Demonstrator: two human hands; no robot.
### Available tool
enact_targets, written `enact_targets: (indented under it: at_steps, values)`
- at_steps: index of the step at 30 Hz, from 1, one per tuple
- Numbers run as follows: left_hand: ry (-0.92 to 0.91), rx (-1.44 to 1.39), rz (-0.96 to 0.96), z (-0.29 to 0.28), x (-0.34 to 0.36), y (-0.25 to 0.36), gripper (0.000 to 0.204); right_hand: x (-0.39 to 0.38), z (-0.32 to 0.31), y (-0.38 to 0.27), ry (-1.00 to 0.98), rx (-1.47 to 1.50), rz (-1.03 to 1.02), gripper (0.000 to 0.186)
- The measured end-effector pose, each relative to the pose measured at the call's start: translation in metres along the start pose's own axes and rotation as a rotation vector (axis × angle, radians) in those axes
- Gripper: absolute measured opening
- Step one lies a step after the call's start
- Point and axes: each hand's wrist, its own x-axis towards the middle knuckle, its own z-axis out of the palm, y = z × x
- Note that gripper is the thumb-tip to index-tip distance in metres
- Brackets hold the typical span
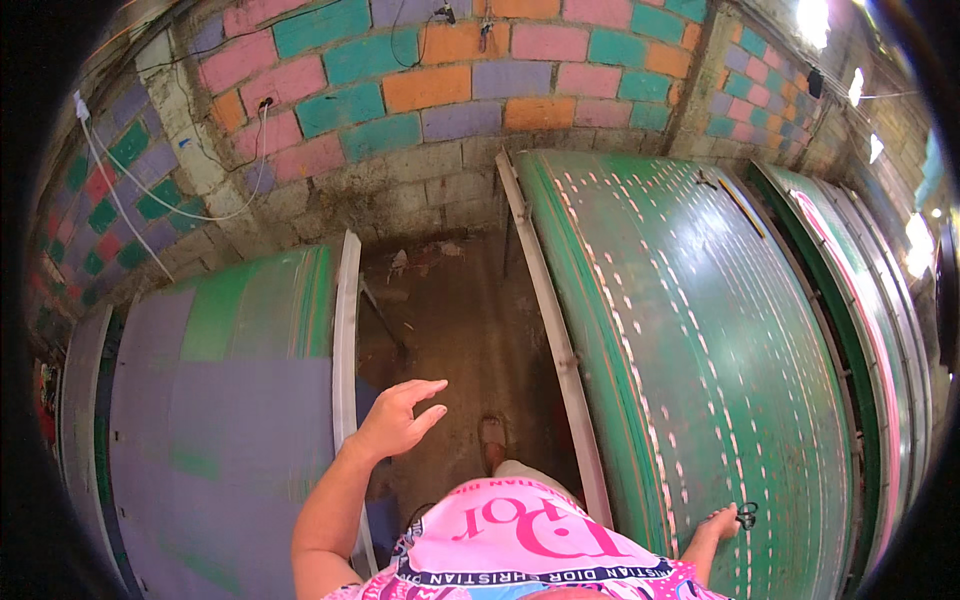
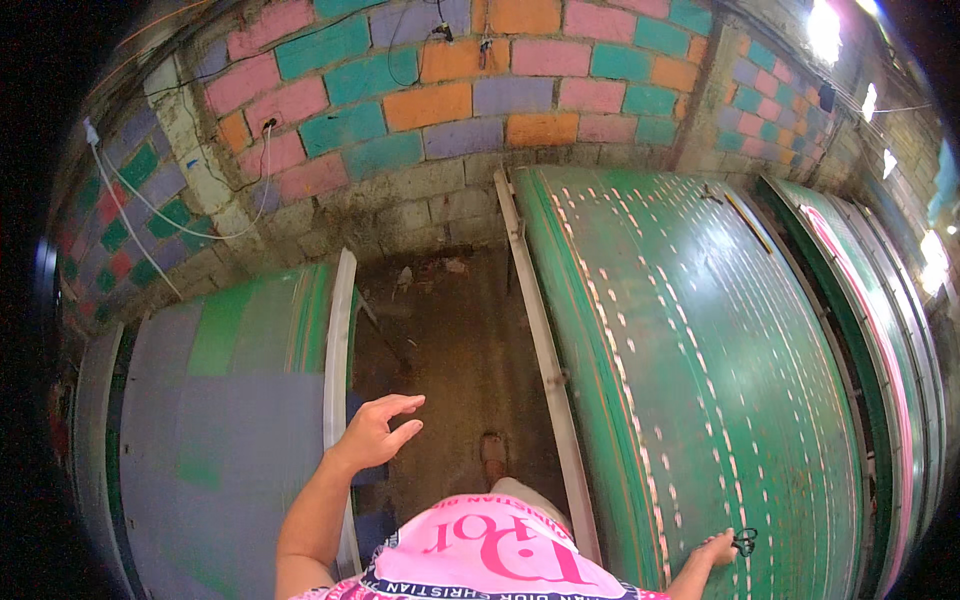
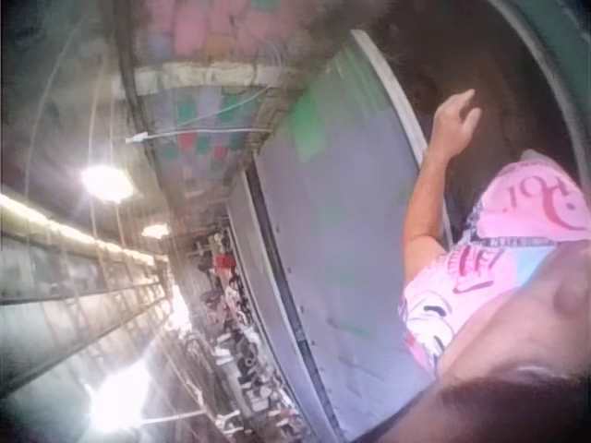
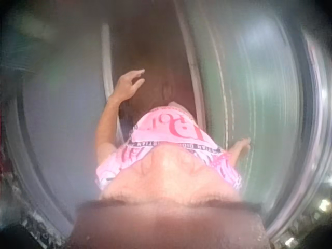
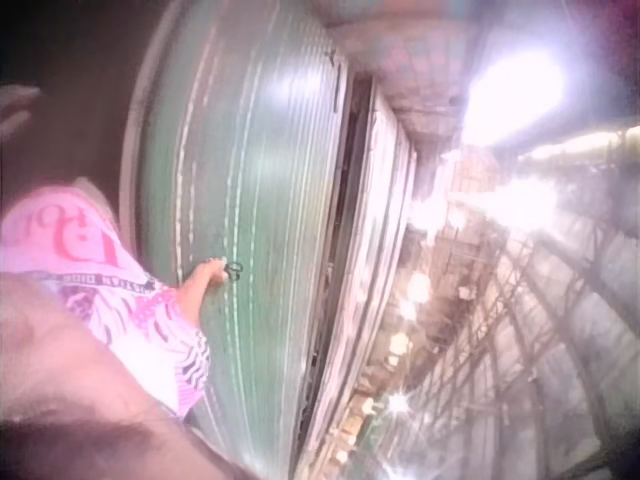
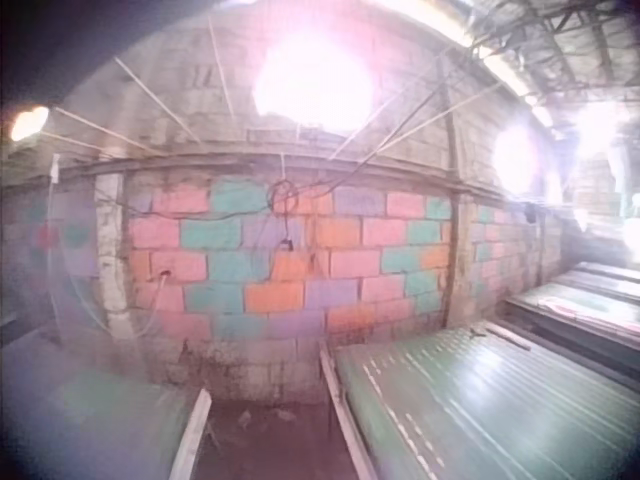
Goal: The person uses a hammer and chisel to remove small fasteners from a green perforated board. Then the person lays a large pink fabric on the board and cuts it with scissors into a long strip.
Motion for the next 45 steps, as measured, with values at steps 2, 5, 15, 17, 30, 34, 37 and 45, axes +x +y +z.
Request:
enact_targets:
  at_steps: [2, 5, 15, 17, 30, 34, 37, 45]
  values:
    - [-0.049, -0.022, -0.057, -0.013, 0.059, -0.021, 0.043, -0.025, 0.069, -0.014, -0.009, 0.087, -0.007, 0.028]
    - [-0.107, 0.035, -0.04, -0.047, 0.137, -0.041, 0.044, -0.094, 0.208, -0.043, -0.201, 0.257, 0.057, 0.025]
    - [-0.073, 0.105, -0.121, -0.161, 0.356, -0.165, 0.047, -0.435, 0.596, -0.162, -0.945, 0.088, -0.15, 0.021]
    - [-0.082, 0.106, -0.114, -0.18, 0.403, -0.198, 0.046, -0.462, 0.665, -0.171, -0.955, 0.114, -0.198, 0.021]
    - [-0.167, -0.125, -0.08, -0.201, 0.698, -0.371, 0.044, -0.464, 0.776, -0.158, -0.729, -0.144, -0.201, 0.015]
    - [-0.391, -0.108, -0.133, -0.166, 0.811, -0.406, 0.047, -0.467, 0.771, -0.155, -0.684, -0.158, -0.17, 0.012]
    - [-0.576, -0.108, -0.155, -0.123, 0.897, -0.43, 0.049, -0.484, 0.769, -0.167, -0.641, -0.155, -0.127, 0.01]
    - [-1.028, -0.037, -0.071, 0.009, 1.102, -0.474, 0.053, -0.509, 0.777, -0.182, -0.425, -0.155, -0.059, 0.015]
